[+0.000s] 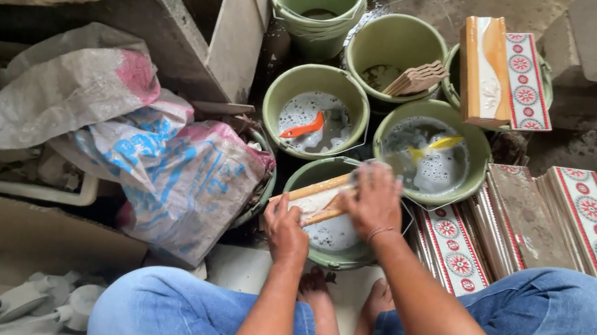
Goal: The person scrubs a rectangular ceramic tile with a small abrasive pad, repeatedly dipping it into soapy water and scrubbing both sides. The person handles the tile and pad by hand, working over several green buckets filled with soapy water.
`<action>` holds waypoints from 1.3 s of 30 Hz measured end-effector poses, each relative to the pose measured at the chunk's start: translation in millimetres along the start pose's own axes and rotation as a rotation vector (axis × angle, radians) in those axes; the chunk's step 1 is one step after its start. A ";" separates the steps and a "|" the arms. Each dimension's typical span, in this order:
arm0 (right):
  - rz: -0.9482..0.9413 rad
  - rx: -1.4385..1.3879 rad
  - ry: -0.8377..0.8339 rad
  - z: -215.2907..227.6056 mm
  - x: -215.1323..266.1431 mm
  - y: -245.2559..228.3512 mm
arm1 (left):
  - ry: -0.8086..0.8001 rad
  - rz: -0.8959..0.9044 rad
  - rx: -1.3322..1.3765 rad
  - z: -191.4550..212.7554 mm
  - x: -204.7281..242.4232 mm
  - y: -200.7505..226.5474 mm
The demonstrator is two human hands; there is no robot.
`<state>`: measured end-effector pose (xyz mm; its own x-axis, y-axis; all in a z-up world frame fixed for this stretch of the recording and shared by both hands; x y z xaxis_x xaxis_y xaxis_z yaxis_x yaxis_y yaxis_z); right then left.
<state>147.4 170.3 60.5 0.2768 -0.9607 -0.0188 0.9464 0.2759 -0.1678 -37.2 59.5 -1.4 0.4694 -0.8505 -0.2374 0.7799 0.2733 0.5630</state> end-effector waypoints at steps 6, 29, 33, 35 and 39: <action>0.253 -0.069 0.221 -23.4 -8.8 -28.7 | -0.041 0.003 -0.053 -3.0 -3.4 -3.3; 0.073 0.012 0.083 -14.7 32.5 -38.6 | -0.124 0.058 0.014 -12.5 3.1 -20.6; 0.520 -0.048 0.051 -40.4 65.0 -90.1 | -0.125 0.062 0.008 -12.7 -4.9 -16.5; 0.533 -0.012 0.030 -36.6 54.0 -69.6 | -0.124 0.062 0.002 -7.7 -10.2 -14.0; 0.018 -0.013 0.006 -32.6 35.2 1.6 | -0.143 0.055 -0.010 3.3 -4.3 -2.2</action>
<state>153.2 136.0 27.4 0.2932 -0.9557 -0.0275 0.9390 0.2932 -0.1800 -42.3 61.0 1.0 0.4478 -0.8895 -0.0907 0.7595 0.3249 0.5636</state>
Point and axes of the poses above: each hand's wrist, its own x-axis away from the middle knuckle, its own z-axis out of the back of the hand, y = z × x, the point moved 7 cm from there along -x, towards the middle knuckle, and after that the axes turned 3 degrees about x, right-handed, at the moved point
